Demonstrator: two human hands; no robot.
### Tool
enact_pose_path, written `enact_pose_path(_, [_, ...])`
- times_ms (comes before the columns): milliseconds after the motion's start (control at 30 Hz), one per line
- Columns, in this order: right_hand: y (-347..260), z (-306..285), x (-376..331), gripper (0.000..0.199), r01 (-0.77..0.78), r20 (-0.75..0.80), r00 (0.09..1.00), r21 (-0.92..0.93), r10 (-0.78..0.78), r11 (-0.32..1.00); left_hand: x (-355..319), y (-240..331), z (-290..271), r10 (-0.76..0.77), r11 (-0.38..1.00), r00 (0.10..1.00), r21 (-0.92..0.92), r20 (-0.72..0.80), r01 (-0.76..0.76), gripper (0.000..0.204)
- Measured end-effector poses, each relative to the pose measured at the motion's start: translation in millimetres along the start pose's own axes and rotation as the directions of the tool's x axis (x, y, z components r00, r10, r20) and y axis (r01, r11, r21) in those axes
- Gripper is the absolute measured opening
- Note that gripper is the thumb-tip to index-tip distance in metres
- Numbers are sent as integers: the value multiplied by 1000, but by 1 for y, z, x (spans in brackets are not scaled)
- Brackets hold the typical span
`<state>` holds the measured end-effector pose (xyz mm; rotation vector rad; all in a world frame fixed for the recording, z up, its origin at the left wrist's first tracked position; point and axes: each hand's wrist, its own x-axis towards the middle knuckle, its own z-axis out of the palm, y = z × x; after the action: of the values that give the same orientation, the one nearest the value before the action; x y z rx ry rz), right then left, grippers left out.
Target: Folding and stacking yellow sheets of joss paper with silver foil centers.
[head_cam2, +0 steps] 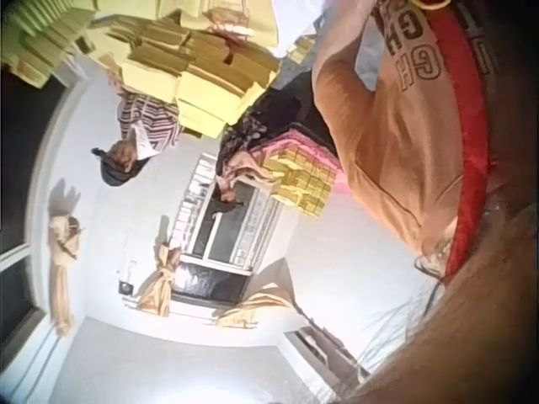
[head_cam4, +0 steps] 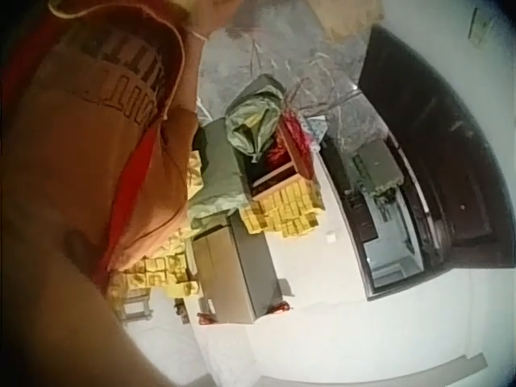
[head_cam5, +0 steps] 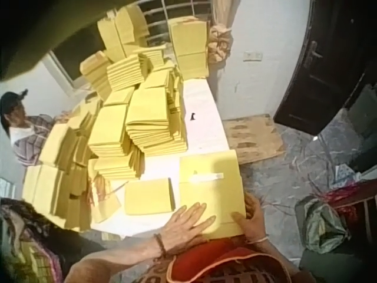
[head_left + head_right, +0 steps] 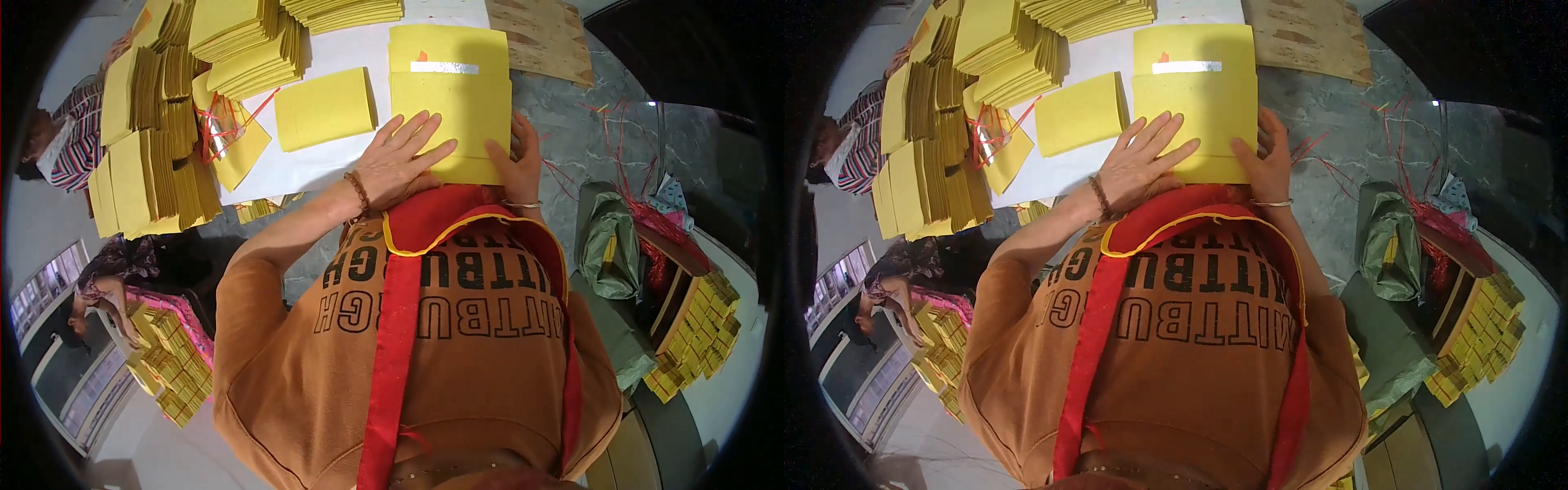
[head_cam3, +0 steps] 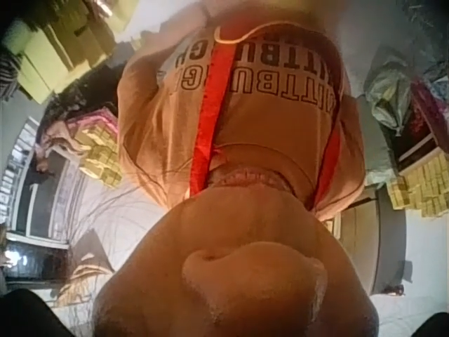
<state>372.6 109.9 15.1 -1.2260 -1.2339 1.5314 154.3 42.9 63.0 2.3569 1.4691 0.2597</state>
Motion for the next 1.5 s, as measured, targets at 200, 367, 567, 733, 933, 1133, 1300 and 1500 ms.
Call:
enact_pose_path(200, [14, -5, -1, 52, -7, 20, 1000, 173, 3, 985, 5, 1, 0, 39, 995, 995, 95, -87, -31, 56])
enact_pose_path(367, [16, -6, 0, 46, -55, 35, 998, 282, 47, 958, 20, 7, 3, 123, 895, 973, 446, -193, -25, 54])
enact_pose_path(567, [6, -7, -7, 67, 83, 41, 995, 126, -88, 989, 40, 1, 2, 69, 935, 934, 348, -350, 61, 44])
enact_pose_path(733, [-4, -7, -10, 76, 60, 71, 995, 115, -68, 992, -3, -26, -40, 20, 968, 718, 192, -696, 159, 47])
enact_pose_path(933, [12, -15, 3, 61, -3, 128, 992, 3, 3, 1000, -71, -105, -2, -179, 820, 803, 364, -569, 441, 51])
enact_pose_path(1133, [8, -17, 4, 57, 7, 172, 985, 20, -10, 1000, -82, -119, 28, -262, 836, 884, 366, -388, 408, 57])
enact_pose_path(1300, [6, -17, 2, 57, 4, 160, 987, 6, -5, 1000, -90, -123, 36, -361, 852, 903, 310, -234, 421, 69])
enact_pose_path(1500, [-20, -18, 2, 44, 499, 309, 867, -507, -392, 703, -93, -128, 36, -386, 905, 913, 138, -131, 402, 85])
